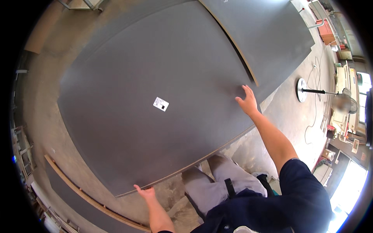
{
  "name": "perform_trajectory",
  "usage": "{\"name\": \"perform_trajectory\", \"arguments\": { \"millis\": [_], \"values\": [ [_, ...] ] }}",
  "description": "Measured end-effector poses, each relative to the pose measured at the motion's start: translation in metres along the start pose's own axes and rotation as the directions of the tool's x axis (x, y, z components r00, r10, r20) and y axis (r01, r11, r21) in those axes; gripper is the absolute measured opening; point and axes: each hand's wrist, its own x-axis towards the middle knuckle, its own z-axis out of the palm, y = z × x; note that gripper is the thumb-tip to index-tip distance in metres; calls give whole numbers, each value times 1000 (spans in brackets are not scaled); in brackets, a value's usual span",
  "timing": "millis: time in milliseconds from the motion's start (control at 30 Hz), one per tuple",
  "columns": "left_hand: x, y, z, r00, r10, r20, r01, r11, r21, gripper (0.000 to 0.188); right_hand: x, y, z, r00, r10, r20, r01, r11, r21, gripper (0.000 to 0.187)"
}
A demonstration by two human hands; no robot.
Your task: The person peels white labels from large grey panels on a machine bed, carries an L-shaped panel and a rectangular panel across a workshop to stacks, and picks up thin wooden strips from the floor.
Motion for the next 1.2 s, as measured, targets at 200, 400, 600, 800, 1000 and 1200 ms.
{"name": "perform_trajectory", "arguments": {
  "millis": [200,400,600,800,1000,1200],
  "values": [
    [13,12,-11,992,126,-23,-128,989,-72,69,41,69,-1,859,455,-233,-282,802,526,54],
    [43,20,-2,940,329,-87,-315,938,147,82,90,117,-21,633,755,168,-385,120,915,56],
    [51,34,-7,935,304,-182,-260,938,229,85,102,61,-53,601,684,414,-389,-202,899,59],
    [22,17,31,899,330,-288,-250,926,283,86,122,71,-52,490,800,347,-411,-139,901,47],
    [9,23,11,935,273,-226,-231,953,195,87,117,61,-64,505,807,307,-376,-114,919,40],
    [-11,11,67,860,363,-360,-310,930,197,89,88,62,-130,594,737,321,-379,-96,921,47]
  ]
}}
